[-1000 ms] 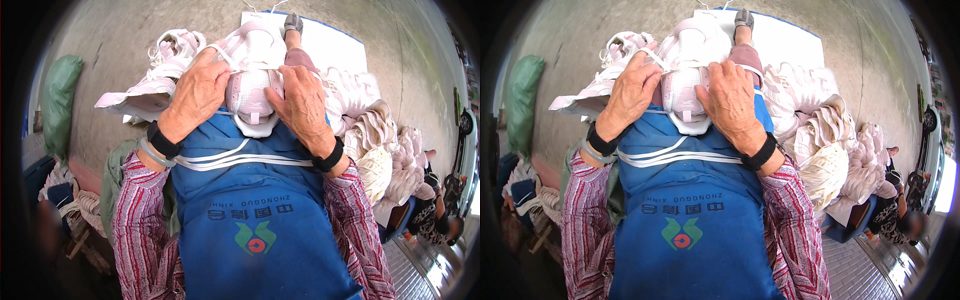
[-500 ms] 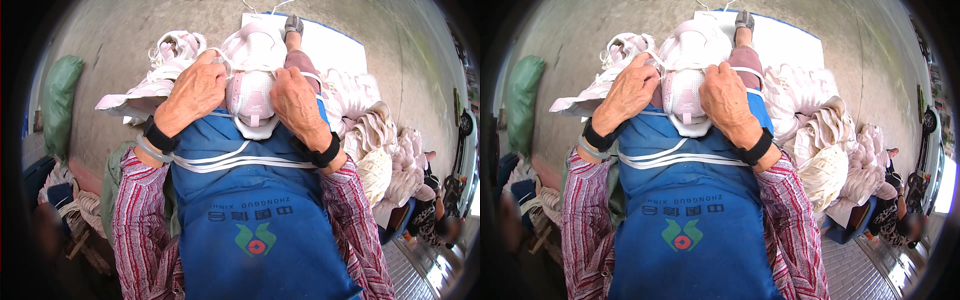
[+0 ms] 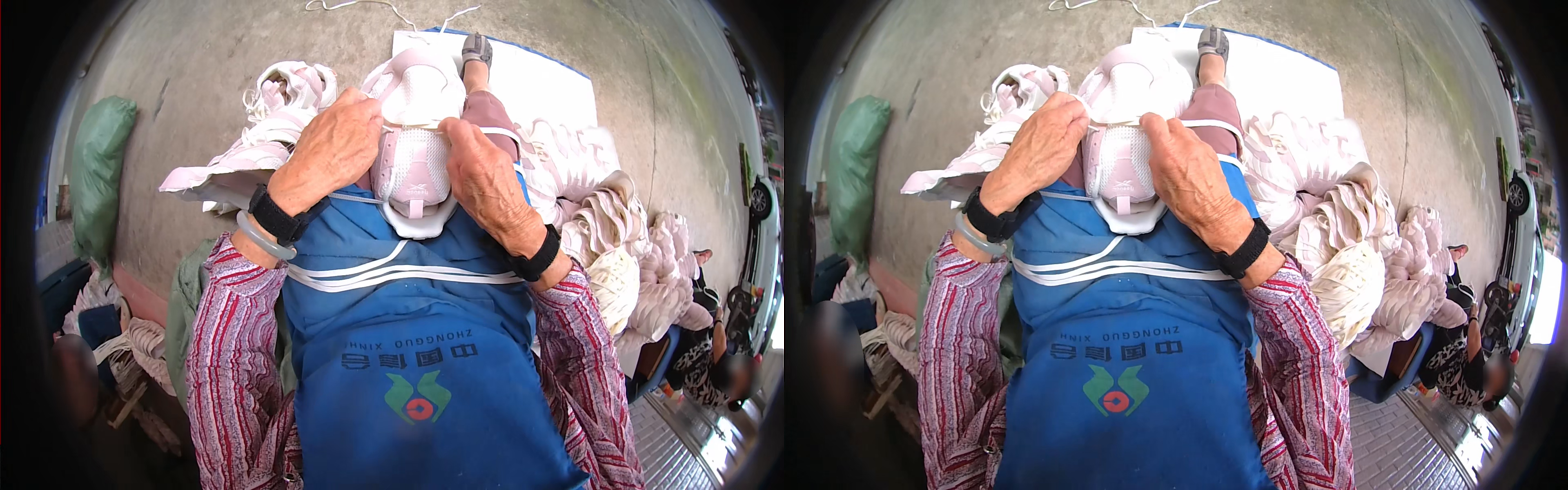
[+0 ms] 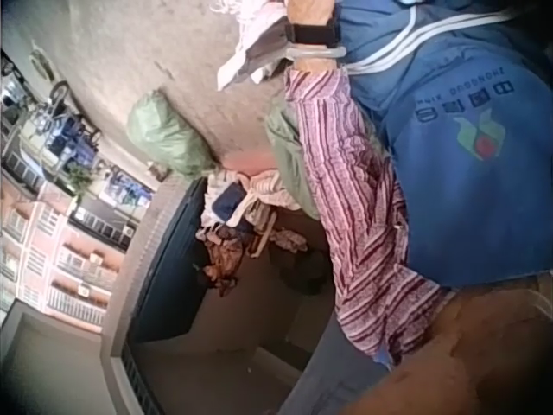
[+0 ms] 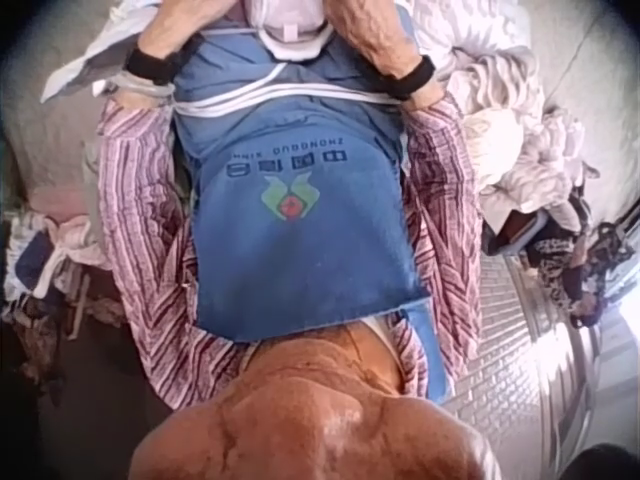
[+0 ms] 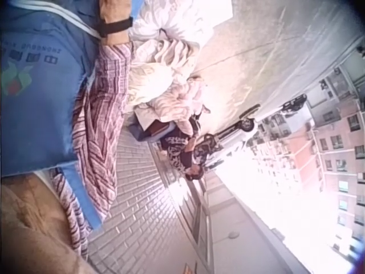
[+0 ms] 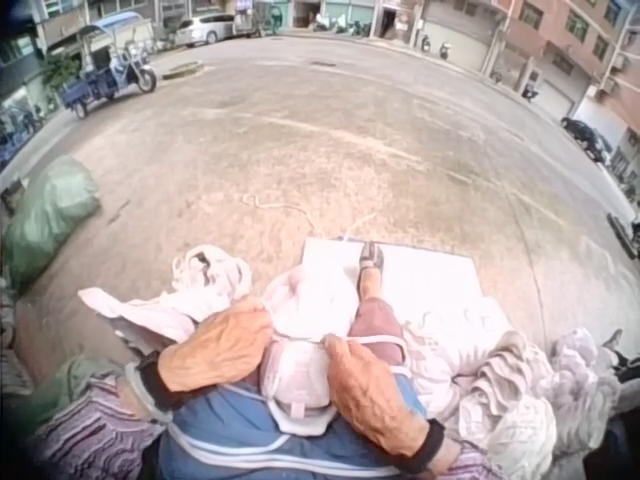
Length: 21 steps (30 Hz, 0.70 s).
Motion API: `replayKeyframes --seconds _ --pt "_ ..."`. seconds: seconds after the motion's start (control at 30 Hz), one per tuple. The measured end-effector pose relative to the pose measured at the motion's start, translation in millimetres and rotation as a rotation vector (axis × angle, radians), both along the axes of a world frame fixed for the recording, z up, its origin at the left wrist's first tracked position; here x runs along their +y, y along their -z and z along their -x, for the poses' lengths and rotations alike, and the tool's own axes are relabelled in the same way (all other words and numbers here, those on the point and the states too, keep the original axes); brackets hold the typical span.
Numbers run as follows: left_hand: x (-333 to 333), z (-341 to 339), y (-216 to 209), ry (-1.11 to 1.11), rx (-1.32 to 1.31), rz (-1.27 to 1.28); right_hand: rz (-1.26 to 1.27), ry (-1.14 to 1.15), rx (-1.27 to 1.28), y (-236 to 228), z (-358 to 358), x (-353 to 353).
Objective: Lacing white and pink athletic shoes by hand while sitting.
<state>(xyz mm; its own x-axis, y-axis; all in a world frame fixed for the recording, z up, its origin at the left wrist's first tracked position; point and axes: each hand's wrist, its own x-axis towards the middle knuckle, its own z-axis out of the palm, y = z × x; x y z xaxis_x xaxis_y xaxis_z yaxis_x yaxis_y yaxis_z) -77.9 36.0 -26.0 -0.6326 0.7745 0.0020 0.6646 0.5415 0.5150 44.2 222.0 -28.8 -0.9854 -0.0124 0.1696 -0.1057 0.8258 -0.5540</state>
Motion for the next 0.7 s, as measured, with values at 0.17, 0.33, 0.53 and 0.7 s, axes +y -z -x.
replayKeyframes --seconds 0.17,0.33,0.53,0.7 --pt "3.0 -10.1 -5.3 -0.052 0.026 -0.002 -0.258 -0.040 -0.080 -8.6 1.2 -7.9" --pt "9.4 -19.7 -12.2 -0.058 0.072 -0.009 -0.464 0.011 -0.248 -15.1 16.3 -15.8" --pt "-1.6 -4.2 -2.0 -0.124 -0.109 -0.141 -0.647 -0.137 0.283 -7.9 26.3 -6.4" --pt "-4.0 -2.1 2.8 -0.133 -0.228 -0.240 -0.002 -0.195 0.186 -30.1 11.1 -24.5"
